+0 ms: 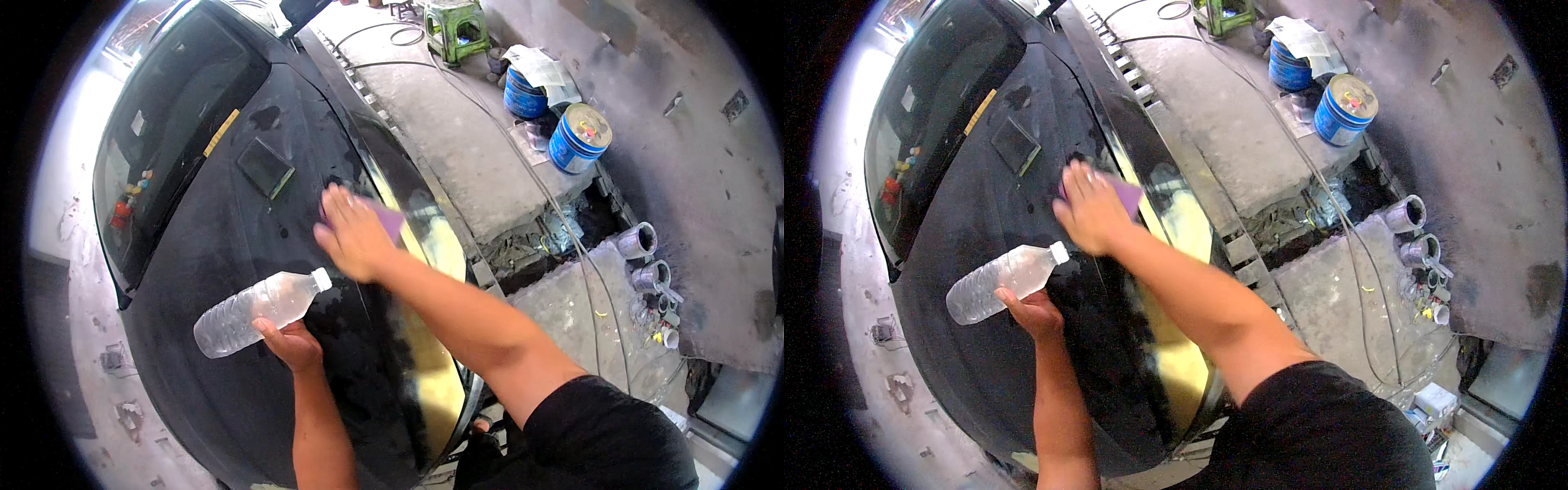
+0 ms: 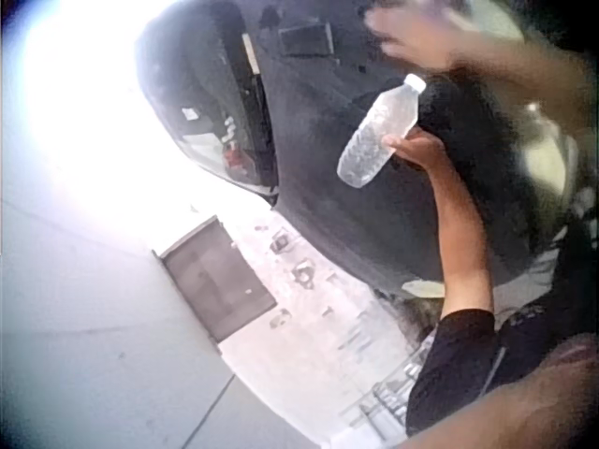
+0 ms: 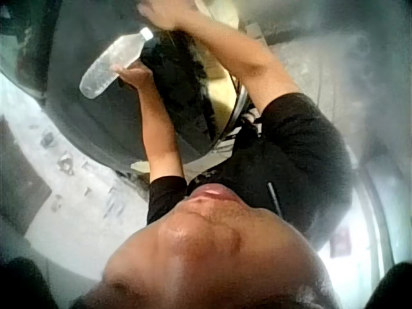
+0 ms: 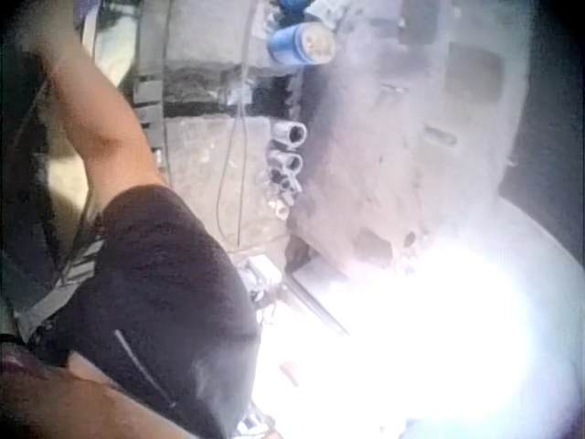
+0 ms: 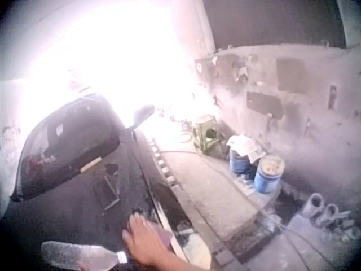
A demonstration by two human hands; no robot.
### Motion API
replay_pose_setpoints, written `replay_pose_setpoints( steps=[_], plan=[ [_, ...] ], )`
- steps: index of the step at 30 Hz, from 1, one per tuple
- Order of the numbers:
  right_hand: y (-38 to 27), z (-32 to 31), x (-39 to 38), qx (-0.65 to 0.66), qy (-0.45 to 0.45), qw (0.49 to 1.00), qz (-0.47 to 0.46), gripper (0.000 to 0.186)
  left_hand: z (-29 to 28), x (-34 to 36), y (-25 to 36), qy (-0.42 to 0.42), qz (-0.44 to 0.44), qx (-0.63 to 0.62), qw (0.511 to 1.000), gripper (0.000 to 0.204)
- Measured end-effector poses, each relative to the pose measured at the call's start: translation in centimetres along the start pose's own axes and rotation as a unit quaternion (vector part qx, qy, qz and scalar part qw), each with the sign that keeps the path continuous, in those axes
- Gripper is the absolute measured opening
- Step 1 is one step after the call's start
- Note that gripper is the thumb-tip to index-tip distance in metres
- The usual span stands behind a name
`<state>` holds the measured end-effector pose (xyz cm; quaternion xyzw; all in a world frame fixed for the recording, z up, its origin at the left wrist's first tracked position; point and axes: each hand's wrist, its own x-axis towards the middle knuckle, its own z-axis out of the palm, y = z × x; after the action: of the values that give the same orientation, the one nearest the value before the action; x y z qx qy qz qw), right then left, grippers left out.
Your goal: The person pours water from a plastic bottle onto the hood of a car and sands the yellow-puttied surface with a purple sanding block, occasionally dipping the block into a bucket of water.
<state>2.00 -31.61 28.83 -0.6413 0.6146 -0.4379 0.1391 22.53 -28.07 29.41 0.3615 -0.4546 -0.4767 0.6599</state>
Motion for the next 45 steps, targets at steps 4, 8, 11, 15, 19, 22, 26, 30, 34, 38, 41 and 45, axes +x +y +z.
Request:
replay_pose_setpoints(
  steps=[4,8,11,15,19,22,26,30,34,38,41,45],
  plan=[
    [-4.4,-2.4,-14.4,-0.036,-0.115,0.992,-0.03,0.075,-1.2,-0.1,1.4,0.03,-0.009,0.025,0.999,0.069],
    [-2.4,-2.5,-10.9,-0.076,-0.088,0.992,-0.041,0.079,-0.7,-0.2,1.1,0.0,-0.007,0.024,1.0,0.069],
    [1.1,-2.0,0.2,-0.127,-0.045,0.991,0.0,0.081,0.5,-0.1,0.4,-0.013,-0.017,0.029,0.999,0.069],
    [1.3,-1.0,-0.8,-0.138,-0.062,0.989,-0.001,0.081,-0.2,0.2,0.3,-0.034,-0.013,0.008,0.999,0.066],
    [-3.3,-2.9,-15.1,-0.111,-0.135,0.984,-0.044,0.081,-1.1,0.3,1.3,-0.07,0.021,0.023,0.997,0.063],
    [-6.0,-3.1,-24.3,-0.075,-0.143,0.987,-0.006,0.081,-1.0,0.3,1.0,-0.034,0.001,0.033,0.999,0.062],
    [-4.6,-3.2,-20.4,-0.116,-0.127,0.984,-0.042,0.078,-0.6,0.0,0.9,-0.02,-0.01,0.043,0.999,0.059],
    [-0.2,-3.0,-7.8,-0.155,-0.04,0.987,-0.022,0.072,0.9,0.5,0.5,-0.046,-0.024,0.047,0.998,0.061],
    [-2.8,-2.0,-13.9,-0.164,-0.05,0.985,-0.018,0.073,-0.4,0.5,0.5,-0.026,-0.033,0.046,0.998,0.063],
    [-7.4,-2.3,-28.1,-0.117,-0.142,0.982,0.032,0.083,-1.2,1.0,1.1,-0.039,-0.029,0.053,0.997,0.065],
    [-6.8,-2.2,-26.9,-0.15,-0.126,0.98,0.023,0.081,-0.6,0.8,1.3,-0.037,-0.026,0.052,0.998,0.066],
    [-1.6,-2.8,-11.6,-0.198,-0.031,0.979,0.022,0.072,1.0,0.4,0.5,-0.043,-0.034,0.032,0.998,0.064]
  ],
)
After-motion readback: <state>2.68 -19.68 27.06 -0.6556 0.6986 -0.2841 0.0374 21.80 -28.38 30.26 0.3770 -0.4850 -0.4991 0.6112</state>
